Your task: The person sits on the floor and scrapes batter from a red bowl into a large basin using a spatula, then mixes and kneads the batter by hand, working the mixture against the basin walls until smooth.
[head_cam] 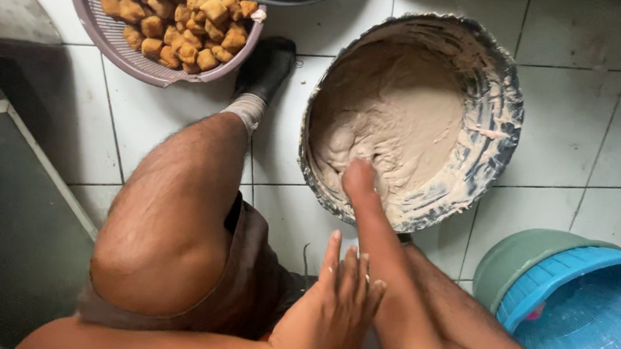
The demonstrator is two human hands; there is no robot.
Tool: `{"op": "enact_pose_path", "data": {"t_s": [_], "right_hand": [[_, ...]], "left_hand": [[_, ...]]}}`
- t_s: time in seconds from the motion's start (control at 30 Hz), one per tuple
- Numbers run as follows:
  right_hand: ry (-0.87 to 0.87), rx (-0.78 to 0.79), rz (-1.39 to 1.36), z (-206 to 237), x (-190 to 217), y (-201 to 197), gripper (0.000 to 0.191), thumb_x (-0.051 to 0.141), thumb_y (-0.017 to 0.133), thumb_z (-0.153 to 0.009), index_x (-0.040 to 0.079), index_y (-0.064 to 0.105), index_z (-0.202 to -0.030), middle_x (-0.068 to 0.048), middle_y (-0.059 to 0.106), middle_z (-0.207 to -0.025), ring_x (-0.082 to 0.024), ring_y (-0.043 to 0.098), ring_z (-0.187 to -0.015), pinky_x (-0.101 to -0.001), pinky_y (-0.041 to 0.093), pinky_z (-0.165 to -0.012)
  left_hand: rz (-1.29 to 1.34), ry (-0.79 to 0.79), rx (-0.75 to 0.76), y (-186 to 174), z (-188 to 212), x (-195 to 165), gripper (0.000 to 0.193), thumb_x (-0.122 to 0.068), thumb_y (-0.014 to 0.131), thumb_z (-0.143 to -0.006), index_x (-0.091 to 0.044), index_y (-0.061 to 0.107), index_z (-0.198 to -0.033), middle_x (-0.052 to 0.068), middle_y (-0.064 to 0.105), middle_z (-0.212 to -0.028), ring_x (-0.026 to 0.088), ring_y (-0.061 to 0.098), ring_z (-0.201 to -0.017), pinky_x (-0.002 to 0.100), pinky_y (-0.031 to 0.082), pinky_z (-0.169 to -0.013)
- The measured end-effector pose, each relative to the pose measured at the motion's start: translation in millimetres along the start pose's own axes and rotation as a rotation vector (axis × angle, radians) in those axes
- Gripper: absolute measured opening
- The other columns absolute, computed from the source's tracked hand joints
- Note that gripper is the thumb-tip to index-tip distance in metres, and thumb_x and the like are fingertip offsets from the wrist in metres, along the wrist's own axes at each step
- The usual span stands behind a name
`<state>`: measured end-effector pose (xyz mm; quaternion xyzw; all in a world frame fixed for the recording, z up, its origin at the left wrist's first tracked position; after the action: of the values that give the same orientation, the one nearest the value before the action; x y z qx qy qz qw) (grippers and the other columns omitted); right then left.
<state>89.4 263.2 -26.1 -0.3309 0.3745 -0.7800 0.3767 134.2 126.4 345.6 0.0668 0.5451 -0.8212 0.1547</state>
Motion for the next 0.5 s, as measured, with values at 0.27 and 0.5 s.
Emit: {"op": "enact_pose_path", "data": {"t_s": [0.27,0.5], "right_hand": [[0.096,-0.283,-0.132,-26.6,-75.3,-80.5,0.019,0.01,0.063,-0.076,-0.003,0.076,-0.083,-0.028,0.072,-0.089,-0.047,0.07,-0.089,-0.0527,0.055,-0.086],[0.07,-0.107,-0.064,-49.7,-96.7,-90.1,0.019,0.011,0.062,-0.078,-0.004,0.074,-0.079,-0.028,0.072,-0.086,-0.046,0.07,-0.088,-0.0538,0.055,-0.085]], "left_hand": [[0.023,-0.026,-0.012,-9.9,8.7,15.5,0.067,-0.037,0.035,-0.098,0.003,0.034,-0.152,0.035,0.04,-0.15,0.055,0.039,-0.14,0.081,0.019,-0.109],[0.056,-0.013,-0.013,-3.6,8.0,4.5,0.067,-0.037,0.036,-0.096,0.001,0.034,-0.151,0.032,0.04,-0.155,0.053,0.038,-0.143,0.081,0.019,-0.111]]}}
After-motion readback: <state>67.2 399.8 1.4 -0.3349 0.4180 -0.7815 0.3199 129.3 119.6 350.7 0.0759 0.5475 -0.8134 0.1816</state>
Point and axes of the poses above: each hand's wrist, its own z-axis away from the middle knuckle, its own y-axis out of the palm, x = y × z, the point moved 7 cm from there along -z, towards the middle knuckle
